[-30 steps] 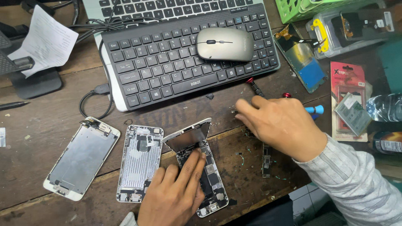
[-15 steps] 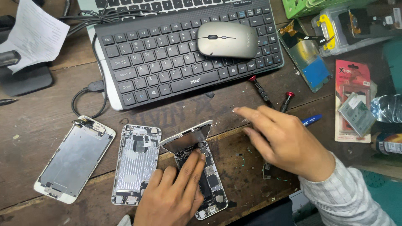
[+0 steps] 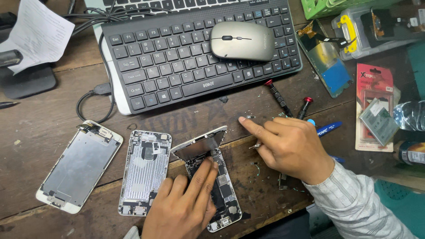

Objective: The person uses a blue-handled screwdriver to remove screws from the internal frame of a disassembled smartphone. The screen is propped open while the person works on the motherboard area. The person then closes the screen and sets the phone down.

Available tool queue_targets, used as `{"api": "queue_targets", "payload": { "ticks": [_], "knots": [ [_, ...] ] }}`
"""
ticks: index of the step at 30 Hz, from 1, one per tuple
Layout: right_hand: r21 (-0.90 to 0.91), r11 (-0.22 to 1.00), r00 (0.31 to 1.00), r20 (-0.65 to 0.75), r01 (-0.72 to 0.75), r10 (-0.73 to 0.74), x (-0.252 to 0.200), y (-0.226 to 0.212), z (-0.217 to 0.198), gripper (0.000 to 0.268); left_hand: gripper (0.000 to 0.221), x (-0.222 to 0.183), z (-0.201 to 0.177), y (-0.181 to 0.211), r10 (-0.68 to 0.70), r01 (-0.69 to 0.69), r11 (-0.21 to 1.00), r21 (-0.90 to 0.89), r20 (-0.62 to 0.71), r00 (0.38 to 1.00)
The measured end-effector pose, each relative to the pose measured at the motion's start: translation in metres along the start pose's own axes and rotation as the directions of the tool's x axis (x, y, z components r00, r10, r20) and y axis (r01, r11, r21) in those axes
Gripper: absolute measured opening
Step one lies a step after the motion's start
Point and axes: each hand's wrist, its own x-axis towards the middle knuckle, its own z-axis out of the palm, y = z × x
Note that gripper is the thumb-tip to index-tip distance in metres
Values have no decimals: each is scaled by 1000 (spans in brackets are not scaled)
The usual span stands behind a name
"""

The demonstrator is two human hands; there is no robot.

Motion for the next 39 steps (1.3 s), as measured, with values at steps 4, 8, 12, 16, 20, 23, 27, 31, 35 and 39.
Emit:
{"api": "queue_targets", "payload": {
  "ticks": [4,8,12,16,20,23,27,31,35,39],
  "knots": [
    [298,953,996,-53,-54,73,-2,3,-7,53,48,-1,1,0,2,-2,1000,7,-5,1000],
    [477,824,952,187,-305,244,-3,8,-21,33,48,-2,1,0,9,-9,1000,10,3,1000],
    [254,943,970,163,-217,179,-5,12,-40,57,48,-1,0,0,5,-5,1000,14,9,1000],
    [231,957,984,60,-174,165,-7,14,-46,57,50,-1,1,1,1,-1,1000,25,19,1000],
    [48,989,990,25,-142,141,-3,11,-52,14,47,0,0,0,4,-4,1000,18,-1,1000],
    [-72,994,996,-31,-82,80,1,14,-52,13,47,-1,1,0,2,-2,1000,12,-4,1000],
    [-96,995,999,-25,-26,24,6,15,-52,16,47,-1,2,0,2,-2,1000,20,-6,1000],
    [-139,990,1000,-14,-20,18,9,16,-49,16,48,-2,1,0,4,-4,1000,16,-1,1000],
    [-149,988,1000,-4,-27,27,8,17,-47,17,48,-3,2,0,5,-6,1000,16,17,1000],
    [-84,996,999,-12,-31,30,7,18,-50,20,46,1,-1,0,1,-1,1000,16,-16,1000]
  ]
}}
